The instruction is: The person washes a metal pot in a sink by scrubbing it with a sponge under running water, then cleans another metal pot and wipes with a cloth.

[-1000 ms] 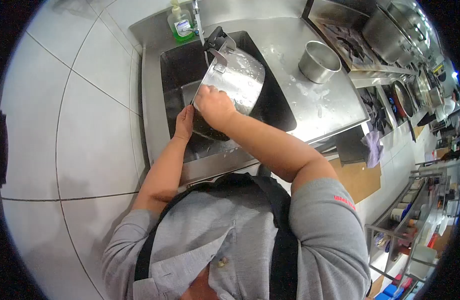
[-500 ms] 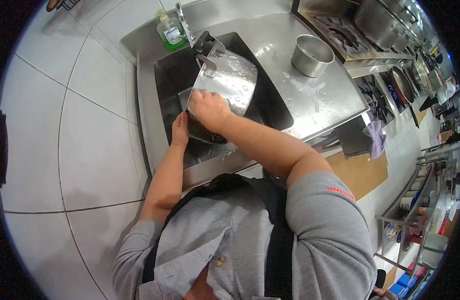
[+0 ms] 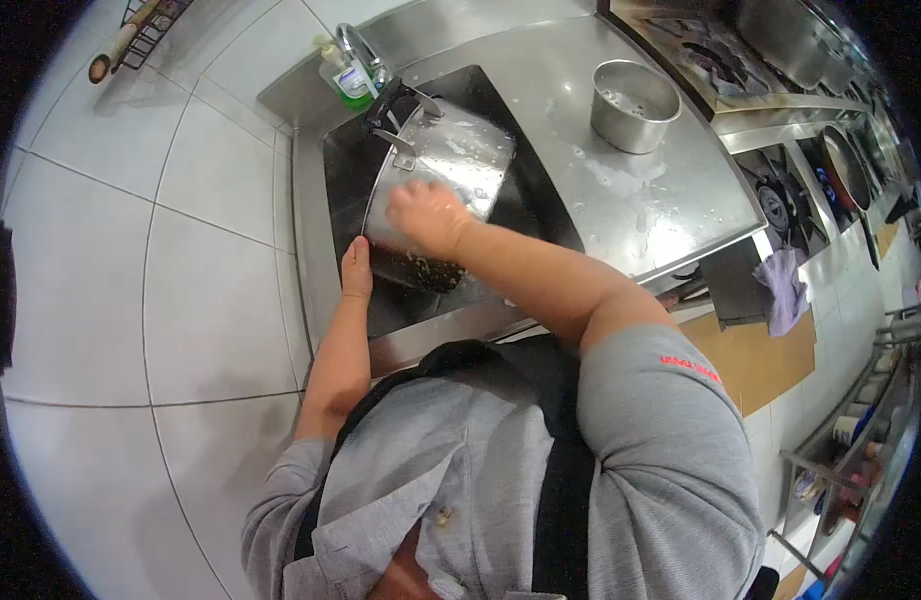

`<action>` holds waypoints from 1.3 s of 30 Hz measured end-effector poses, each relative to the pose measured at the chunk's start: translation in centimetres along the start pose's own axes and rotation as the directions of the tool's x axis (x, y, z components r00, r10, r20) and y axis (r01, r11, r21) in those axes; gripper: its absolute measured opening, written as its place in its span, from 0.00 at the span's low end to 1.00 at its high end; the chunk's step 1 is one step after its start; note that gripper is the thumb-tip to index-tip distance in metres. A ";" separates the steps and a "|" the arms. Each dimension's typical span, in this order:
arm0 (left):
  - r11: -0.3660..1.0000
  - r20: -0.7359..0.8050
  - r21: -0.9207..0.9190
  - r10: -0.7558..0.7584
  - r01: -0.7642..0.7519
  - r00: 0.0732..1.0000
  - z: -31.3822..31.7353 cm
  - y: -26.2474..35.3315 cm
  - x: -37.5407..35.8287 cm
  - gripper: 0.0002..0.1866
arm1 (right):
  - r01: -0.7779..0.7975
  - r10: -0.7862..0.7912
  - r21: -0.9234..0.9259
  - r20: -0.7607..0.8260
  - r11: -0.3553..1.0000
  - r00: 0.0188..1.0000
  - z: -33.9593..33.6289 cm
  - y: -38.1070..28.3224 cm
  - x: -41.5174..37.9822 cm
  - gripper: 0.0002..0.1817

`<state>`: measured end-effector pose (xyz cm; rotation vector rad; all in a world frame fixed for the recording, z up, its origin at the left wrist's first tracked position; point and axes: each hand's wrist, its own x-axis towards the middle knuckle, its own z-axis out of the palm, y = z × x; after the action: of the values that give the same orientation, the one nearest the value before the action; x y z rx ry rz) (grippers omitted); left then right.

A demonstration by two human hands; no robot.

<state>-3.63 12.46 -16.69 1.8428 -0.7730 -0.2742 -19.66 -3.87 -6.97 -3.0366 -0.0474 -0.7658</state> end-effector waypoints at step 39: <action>0.699 -0.239 0.714 0.192 0.038 0.952 7.1 12.3 7.0 0.22 | -0.269 0.304 0.146 -0.348 0.952 0.887 1.5 11.6 5.1 0.07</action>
<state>-6.69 0.02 -7.32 2.4962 -0.8000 0.4340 -14.15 -15.29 -5.88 -2.6691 0.3503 -1.2395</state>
